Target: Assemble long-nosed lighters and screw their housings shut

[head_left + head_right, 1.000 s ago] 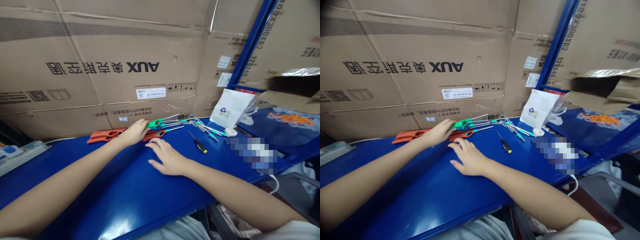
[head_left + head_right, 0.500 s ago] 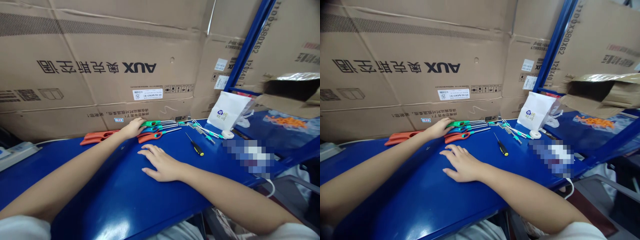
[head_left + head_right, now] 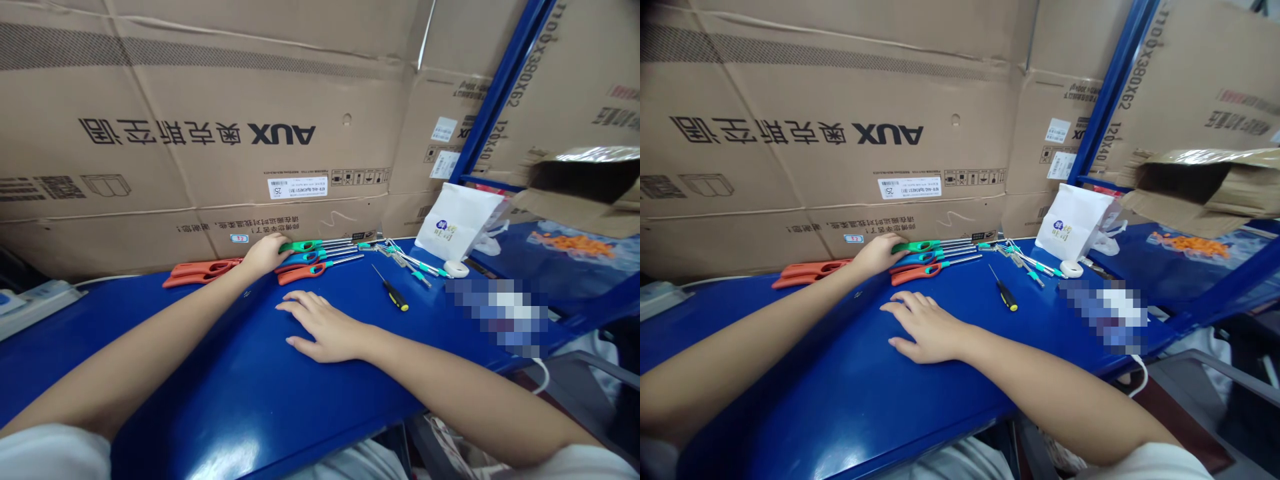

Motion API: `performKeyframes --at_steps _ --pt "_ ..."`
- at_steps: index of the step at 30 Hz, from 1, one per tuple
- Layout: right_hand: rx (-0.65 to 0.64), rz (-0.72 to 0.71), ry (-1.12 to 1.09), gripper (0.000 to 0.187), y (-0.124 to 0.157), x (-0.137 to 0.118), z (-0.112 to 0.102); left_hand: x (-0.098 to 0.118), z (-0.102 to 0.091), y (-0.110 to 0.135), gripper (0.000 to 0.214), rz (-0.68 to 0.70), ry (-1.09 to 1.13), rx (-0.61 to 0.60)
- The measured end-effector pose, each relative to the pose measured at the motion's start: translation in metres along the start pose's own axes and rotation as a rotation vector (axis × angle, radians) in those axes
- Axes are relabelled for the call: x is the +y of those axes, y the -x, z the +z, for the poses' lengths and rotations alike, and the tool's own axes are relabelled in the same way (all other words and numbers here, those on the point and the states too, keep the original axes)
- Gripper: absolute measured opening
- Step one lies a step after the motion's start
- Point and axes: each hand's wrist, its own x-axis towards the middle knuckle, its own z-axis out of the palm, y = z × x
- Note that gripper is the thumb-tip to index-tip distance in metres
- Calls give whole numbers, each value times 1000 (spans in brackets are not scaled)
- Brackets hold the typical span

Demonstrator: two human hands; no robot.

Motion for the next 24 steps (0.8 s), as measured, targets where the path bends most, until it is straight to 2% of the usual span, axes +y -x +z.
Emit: performKeyframes --at_steps 11,24 --pt "-24 -6 4 54 0 -1 -1 17 -9 2 26 -64 -173 3" --pt "-34 -21 9 48 0 0 0 24 -10 1 26 -103 -224 8"
